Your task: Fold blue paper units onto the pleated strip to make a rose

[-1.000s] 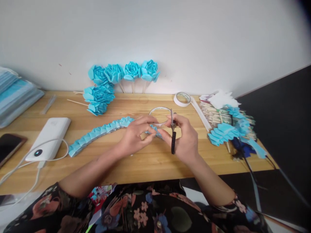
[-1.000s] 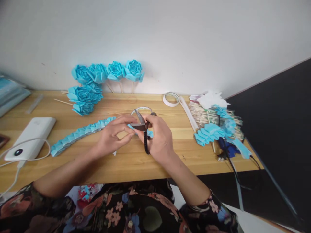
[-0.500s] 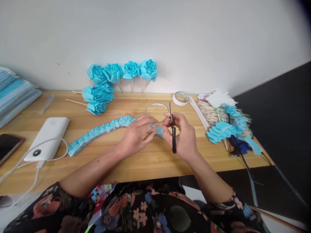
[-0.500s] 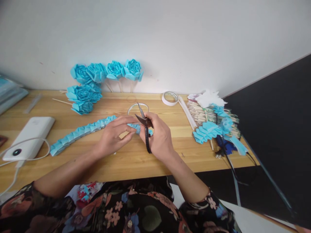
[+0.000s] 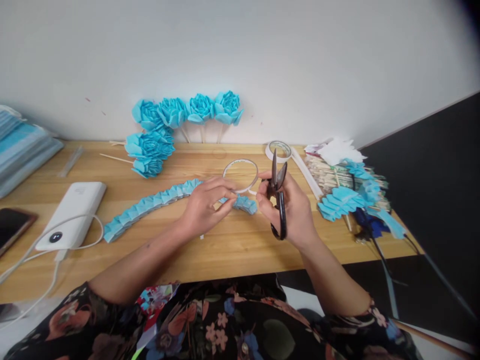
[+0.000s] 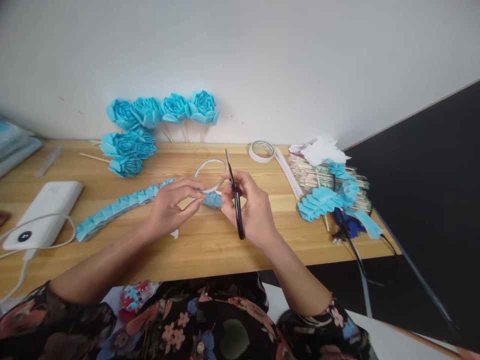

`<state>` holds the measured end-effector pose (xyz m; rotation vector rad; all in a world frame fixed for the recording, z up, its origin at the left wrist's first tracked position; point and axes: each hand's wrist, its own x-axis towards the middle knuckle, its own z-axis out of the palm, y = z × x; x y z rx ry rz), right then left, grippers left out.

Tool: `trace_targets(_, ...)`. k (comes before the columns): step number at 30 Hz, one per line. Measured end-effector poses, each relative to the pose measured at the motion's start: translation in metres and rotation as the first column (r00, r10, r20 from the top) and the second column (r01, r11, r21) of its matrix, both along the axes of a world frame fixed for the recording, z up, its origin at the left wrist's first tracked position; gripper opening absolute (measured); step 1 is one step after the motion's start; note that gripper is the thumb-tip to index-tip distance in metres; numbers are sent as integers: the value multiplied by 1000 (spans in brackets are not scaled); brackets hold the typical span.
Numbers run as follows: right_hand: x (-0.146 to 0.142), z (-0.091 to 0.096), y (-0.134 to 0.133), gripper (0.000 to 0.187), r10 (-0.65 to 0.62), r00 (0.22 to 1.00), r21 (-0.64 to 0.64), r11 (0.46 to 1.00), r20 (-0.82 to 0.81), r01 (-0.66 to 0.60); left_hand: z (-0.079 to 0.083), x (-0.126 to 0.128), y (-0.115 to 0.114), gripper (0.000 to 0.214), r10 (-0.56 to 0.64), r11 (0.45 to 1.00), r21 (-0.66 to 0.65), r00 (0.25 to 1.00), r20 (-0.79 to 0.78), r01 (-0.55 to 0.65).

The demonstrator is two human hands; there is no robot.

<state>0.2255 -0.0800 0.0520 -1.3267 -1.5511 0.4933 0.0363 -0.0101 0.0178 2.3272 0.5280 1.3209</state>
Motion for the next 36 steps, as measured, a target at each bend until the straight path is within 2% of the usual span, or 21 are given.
trace_targets(4, 0, 6, -4, 36, 34, 998, -44, 998, -51, -36, 1, -2, 1, 8, -11, 999, -41, 1000, 3, 11)
trace_targets(6, 3, 10, -7, 33, 101, 986, -109, 987, -135, -116, 1, -3, 1, 10, -17, 994, -104, 1000, 1, 17)
trace_targets(9, 13, 10, -12, 39, 231, 923, -195, 934, -308, -299, 0, -4, 2, 11, -4, 971, -237, 1000, 1, 4)
trace_targets(12, 27, 3, -17, 47, 334, 834, -249, 847, -439, -470, -1, -4, 3, 10, 11, 936, -351, 999, 38, 3)
trace_targets(15, 36, -8, -21, 47, 426, 724, -303, 704, -543, -642, -2, -4, 4, 11, -7, 896, -440, 992, 128, 64)
trace_targets(17, 38, -14, -21, 51, 443, 661, -333, 613, -606, -717, -1, -4, 4, 13, -25, 863, -492, 981, 192, 118)
trace_targets(19, 38, -20, -21, 53, 435, 616, -335, 564, -657, -755, 1, -4, 4, 14, -45, 832, -530, 972, 231, 165)
trace_targets(25, 30, -29, -15, 51, 362, 543, -305, 538, -758, -786, 3, -5, 2, 17, -124, 805, -547, 967, 224, 230)
trace_targets(30, 25, -33, -12, 48, 353, 488, -244, 552, -798, -797, -3, -4, 3, 17, -170, 849, -468, 966, 196, 244)
trace_targets(36, 24, -34, -12, 49, 287, 509, -268, 591, -811, -761, -3, -3, 2, 14, -177, 881, -425, 978, 112, 208)
